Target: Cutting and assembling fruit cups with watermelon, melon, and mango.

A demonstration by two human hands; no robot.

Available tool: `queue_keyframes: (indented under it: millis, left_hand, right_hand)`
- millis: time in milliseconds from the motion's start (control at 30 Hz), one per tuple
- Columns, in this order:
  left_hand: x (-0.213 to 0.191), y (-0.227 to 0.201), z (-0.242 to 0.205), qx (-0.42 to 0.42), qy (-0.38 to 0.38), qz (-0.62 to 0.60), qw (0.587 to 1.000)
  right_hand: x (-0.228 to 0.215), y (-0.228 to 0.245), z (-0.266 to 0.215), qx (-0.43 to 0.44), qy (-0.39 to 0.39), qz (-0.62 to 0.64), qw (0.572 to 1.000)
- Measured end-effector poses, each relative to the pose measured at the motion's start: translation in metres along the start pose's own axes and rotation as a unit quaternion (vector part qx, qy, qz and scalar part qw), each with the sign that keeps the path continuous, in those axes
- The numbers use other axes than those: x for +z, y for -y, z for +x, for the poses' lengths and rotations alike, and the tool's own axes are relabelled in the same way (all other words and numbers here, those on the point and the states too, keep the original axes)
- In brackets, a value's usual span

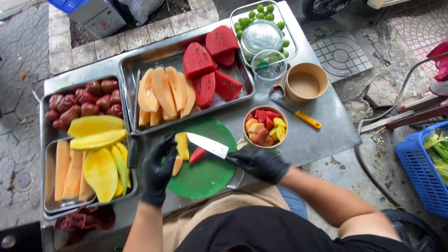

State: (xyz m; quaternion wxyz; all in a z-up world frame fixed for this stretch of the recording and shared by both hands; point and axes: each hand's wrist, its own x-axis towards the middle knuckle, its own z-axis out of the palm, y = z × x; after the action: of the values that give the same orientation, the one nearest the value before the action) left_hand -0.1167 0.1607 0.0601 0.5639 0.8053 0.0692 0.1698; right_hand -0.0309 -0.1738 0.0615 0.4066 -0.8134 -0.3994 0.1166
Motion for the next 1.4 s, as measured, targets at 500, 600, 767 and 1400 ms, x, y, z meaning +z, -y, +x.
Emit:
queue_keyframes:
  millis: [500,600,767,1400]
  left_hand:
    - [-0.019,0.032,-0.031,-0.103,-0.132,0.015,0.986]
    - [-0.022,0.034,-0.031,-0.1,-0.11,0.05,0.988]
    - [-0.023,0.042,-0.033,-0.122,-0.123,0.057,0.983]
    - [-0.026,0.07,-0.054,-0.152,-0.197,0.037,0.968]
  right_hand:
    - [-0.265,-0.317,0.275,0.329,0.013,-0.237,0.914]
    - [-0.263,-0.362,0.283,0.233,0.018,-0.321,0.918]
    - [-0.272,-0.379,0.297,0.212,0.005,-0.38,0.9]
    - [-0.252,-0.429,0.418,0.335,-0.104,-0.303,0.886]
